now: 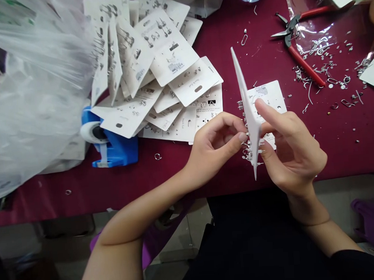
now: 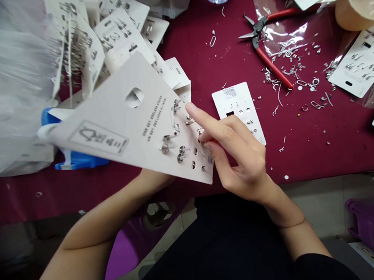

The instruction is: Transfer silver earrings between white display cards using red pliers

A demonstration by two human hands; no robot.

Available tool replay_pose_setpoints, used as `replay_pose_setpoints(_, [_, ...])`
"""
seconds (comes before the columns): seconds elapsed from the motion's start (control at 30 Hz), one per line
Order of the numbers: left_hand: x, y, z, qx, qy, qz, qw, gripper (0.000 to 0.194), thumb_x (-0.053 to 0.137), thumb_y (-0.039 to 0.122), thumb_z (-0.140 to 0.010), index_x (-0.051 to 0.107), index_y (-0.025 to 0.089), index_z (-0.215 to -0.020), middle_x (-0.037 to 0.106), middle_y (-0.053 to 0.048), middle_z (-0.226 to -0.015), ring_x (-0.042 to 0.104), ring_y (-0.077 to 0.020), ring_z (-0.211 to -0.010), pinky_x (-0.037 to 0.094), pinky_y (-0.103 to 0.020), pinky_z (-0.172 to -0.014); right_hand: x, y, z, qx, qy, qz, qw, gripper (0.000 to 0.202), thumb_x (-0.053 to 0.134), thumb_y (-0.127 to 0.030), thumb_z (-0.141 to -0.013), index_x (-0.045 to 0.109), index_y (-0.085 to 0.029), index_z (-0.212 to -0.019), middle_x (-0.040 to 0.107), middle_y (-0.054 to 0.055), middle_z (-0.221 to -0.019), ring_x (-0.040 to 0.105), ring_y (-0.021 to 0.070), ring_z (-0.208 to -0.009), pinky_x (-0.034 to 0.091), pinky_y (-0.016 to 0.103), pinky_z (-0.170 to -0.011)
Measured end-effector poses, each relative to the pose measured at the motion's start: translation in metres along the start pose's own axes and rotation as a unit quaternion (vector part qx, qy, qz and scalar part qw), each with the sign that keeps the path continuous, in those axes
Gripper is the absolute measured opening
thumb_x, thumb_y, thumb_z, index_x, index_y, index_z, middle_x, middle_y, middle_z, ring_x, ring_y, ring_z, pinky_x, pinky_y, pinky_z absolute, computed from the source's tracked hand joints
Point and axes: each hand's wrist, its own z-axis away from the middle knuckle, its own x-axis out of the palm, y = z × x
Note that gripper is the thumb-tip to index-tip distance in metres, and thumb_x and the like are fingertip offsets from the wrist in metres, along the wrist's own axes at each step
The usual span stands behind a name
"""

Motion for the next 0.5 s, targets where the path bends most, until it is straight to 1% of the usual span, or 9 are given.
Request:
replay_pose_setpoints(0.07, [-0.001,-0.0002,-0.0001,0.003,-0.054,0.022,0.998,0.034,0.074,0.047,-0.085,0.063,0.014,-0.086,0.066,-0.003,-0.079,0.065,-0.0107,-0.07,0.058,-0.023,-0.062,0.0008,-0.0018,0.0017,0.029,0.005,-0.008,1.0,0.052,0.059,-0.002,-0.09,0.061,-0.029,-0.134,0.071,0.004,-0.102,0.066,0.0184,-0.08,0.06,0.036,-0.068])
replay_pose_setpoints(0.13, [-0.0024,-0.0008,-0.0002,0.014,-0.078,0.038,0.996,0.025,0.071,0.039,-0.089,0.062,0.016,-0.088,0.065,-0.002,-0.08,0.064,-0.0087,-0.071,0.057,-0.02,-0.063,0.0011,-0.0038,0.003,0.057,0.018,-0.013,0.998,0.045,0.061,-0.002,-0.089,0.063,-0.029,-0.124,0.07,0.004,-0.103,0.069,0.0178,-0.079,0.061,0.034,-0.067])
replay_pose_setpoints(0.2, [-0.0032,-0.0011,-0.0001,0.018,-0.082,0.036,0.996,0.022,0.072,0.037,-0.088,0.063,0.018,-0.087,0.065,-0.001,-0.079,0.064,-0.009,-0.071,0.058,-0.021,-0.064,0.0014,-0.0051,0.0034,0.073,0.039,-0.025,0.996,0.037,0.064,0.0,-0.087,0.065,-0.027,-0.112,0.07,0.002,-0.095,0.07,0.0171,-0.078,0.061,0.032,-0.065])
replay_pose_setpoints(0.27, [-0.0029,-0.0009,0.0004,0.013,-0.076,0.027,0.997,0.026,0.073,0.043,-0.086,0.065,0.019,-0.085,0.065,-0.001,-0.079,0.065,-0.0103,-0.071,0.059,-0.022,-0.064,0.002,-0.005,0.0032,0.075,0.061,-0.038,0.995,0.033,0.065,0.001,-0.085,0.065,-0.026,-0.103,0.069,0.0,-0.088,0.07,0.0161,-0.077,0.061,0.03,-0.065])
replay_pose_setpoints(0.37, [-0.0014,-0.0003,0.0016,0.008,-0.062,0.02,0.998,0.033,0.073,0.053,-0.083,0.066,0.021,-0.083,0.064,-0.001,-0.08,0.064,-0.0111,-0.071,0.06,-0.023,-0.063,0.0036,-0.0031,0.0026,0.052,0.075,-0.046,0.995,0.031,0.066,0.004,-0.083,0.065,-0.025,-0.095,0.069,-0.002,-0.081,0.068,0.0141,-0.072,0.059,0.028,-0.061])
replay_pose_setpoints(0.43, [-0.0008,-0.0008,0.0025,0.012,-0.059,0.013,0.998,0.033,0.074,0.053,-0.082,0.066,0.021,-0.082,0.064,-0.001,-0.08,0.064,-0.0109,-0.071,0.06,-0.022,-0.063,0.0052,-0.0017,0.0024,0.039,0.08,-0.041,0.995,0.031,0.066,0.005,-0.082,0.065,-0.024,-0.091,0.069,-0.003,-0.079,0.067,0.0135,-0.07,0.059,0.028,-0.06])
replay_pose_setpoints(0.5, [-0.0011,-0.0026,0.0032,0.014,-0.058,0.0,0.998,0.029,0.074,0.048,-0.084,0.065,0.021,-0.083,0.064,-0.001,-0.081,0.064,-0.0109,-0.071,0.061,-0.023,-0.063,0.0069,-0.0008,0.002,0.04,0.085,-0.049,0.994,0.029,0.067,0.005,-0.081,0.066,-0.023,-0.088,0.07,-0.002,-0.078,0.067,0.0142,-0.07,0.058,0.03,-0.061])
